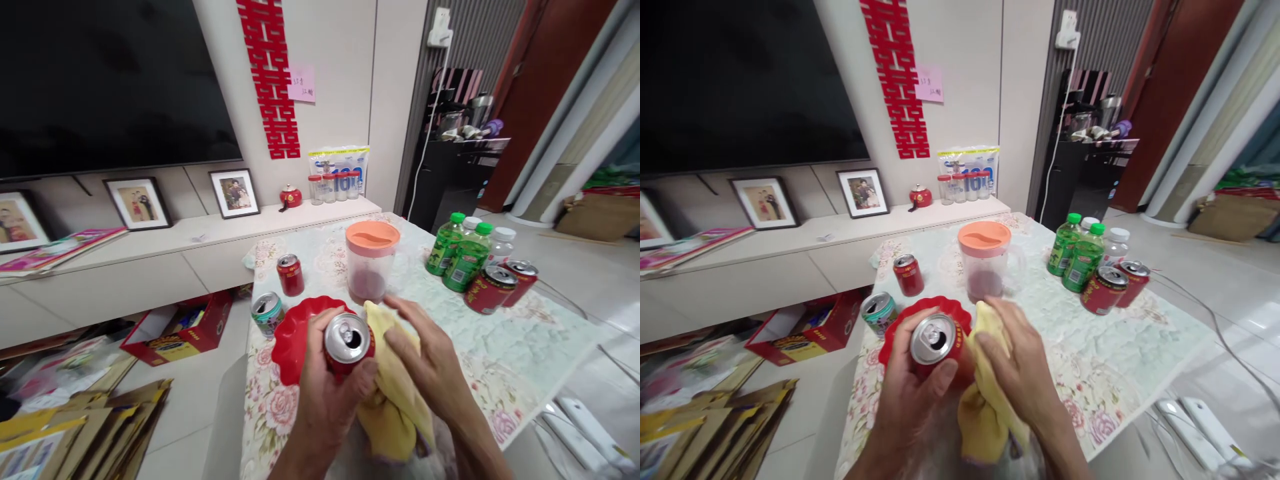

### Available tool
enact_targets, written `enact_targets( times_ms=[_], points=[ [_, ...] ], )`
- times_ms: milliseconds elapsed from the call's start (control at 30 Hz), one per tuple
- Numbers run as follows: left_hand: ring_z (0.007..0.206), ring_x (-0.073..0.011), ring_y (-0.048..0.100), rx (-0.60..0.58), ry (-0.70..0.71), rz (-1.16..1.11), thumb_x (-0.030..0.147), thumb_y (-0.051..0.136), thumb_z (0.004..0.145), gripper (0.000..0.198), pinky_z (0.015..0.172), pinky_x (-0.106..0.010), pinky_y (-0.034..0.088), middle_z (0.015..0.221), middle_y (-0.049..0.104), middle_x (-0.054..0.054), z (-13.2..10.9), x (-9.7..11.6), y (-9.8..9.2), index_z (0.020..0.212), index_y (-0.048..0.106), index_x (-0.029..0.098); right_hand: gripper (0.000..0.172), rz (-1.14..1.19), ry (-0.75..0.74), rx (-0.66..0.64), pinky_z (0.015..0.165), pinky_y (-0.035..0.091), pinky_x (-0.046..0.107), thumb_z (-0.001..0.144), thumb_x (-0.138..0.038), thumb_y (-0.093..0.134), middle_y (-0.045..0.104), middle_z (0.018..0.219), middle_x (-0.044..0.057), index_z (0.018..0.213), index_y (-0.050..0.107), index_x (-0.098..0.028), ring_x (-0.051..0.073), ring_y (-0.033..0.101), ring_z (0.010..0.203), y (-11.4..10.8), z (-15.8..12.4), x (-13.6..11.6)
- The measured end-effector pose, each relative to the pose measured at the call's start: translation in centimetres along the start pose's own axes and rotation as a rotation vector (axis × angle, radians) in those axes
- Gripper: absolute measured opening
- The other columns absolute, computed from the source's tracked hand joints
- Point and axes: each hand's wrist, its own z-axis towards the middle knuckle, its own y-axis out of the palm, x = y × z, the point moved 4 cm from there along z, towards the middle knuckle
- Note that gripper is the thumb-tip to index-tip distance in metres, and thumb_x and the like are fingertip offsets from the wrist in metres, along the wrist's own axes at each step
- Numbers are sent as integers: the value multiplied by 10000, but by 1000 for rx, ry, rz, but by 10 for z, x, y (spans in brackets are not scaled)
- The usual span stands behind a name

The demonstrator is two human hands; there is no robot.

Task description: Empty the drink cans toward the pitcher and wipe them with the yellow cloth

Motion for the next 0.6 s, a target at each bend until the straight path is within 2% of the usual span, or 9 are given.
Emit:
enact_targets(
  times_ms=[33,100,200,300,367,400,433,500,600],
  points=[
    [1128,-291,734,3,-10,-23,518,915,832,650,980,-406,628,1282,717,-93,0,1,0,1358,629,267,513,97,-21,-138,1132,567,515,1039,-560,691,710,1499,91,1486,678,-311,334,685,1362,-2,-3,-16],
    [1050,-273,754,7,-69,-52,531,889,861,625,877,-367,646,1231,745,-88,1,4,-1,1364,620,274,731,204,-67,-307,1138,584,467,906,-490,881,661,1576,53,1573,610,-366,339,649,1427,-2,-7,-46],
    [1085,-270,756,-2,-79,-1,515,905,846,628,829,-315,653,1289,741,-90,4,12,-2,1367,649,277,789,224,-21,-312,1103,611,416,897,-297,876,634,1606,31,1612,552,-376,309,648,1431,2,-7,-64],
    [1178,-324,754,-50,-65,-56,582,948,776,792,874,-362,678,1421,697,-118,3,11,6,1426,609,282,876,221,56,-288,1164,576,437,858,-244,892,608,1633,35,1642,516,-352,316,610,1477,2,-8,-56],
    [1323,-389,703,-117,-97,-126,689,921,761,991,959,-440,679,1572,605,-150,-1,2,16,1563,479,310,1008,233,118,-244,1255,496,470,789,-264,962,564,1674,49,1672,480,-329,335,541,1541,-6,-11,-45],
    [1413,-411,650,-162,-114,-156,716,875,801,1028,1035,-491,656,1635,552,-158,-4,-5,21,1622,394,327,1067,247,151,-200,1290,452,488,764,-288,988,532,1699,58,1688,457,-319,343,499,1573,-13,-13,-39],
    [1477,-418,600,-191,-107,-174,706,789,889,947,1123,-540,608,1655,534,-166,-6,-12,26,1643,373,314,1101,264,185,-143,1312,418,507,750,-320,1002,504,1719,66,1698,442,-314,352,463,1597,-22,-15,-32],
    [1489,-414,593,-312,-124,-58,594,680,1009,669,1192,-595,551,1587,612,-166,-13,-30,34,1575,499,289,1071,290,247,11,1327,378,560,770,-398,990,473,1739,78,1690,448,-323,369,435,1612,-43,-17,-15],
    [1391,-414,662,-539,-34,334,448,714,993,449,1160,-635,571,1464,691,-149,-23,-61,40,1406,664,279,1017,247,295,284,1254,445,630,770,-502,972,589,1633,138,1640,490,-292,401,589,1475,-82,-17,15]
  ],
)
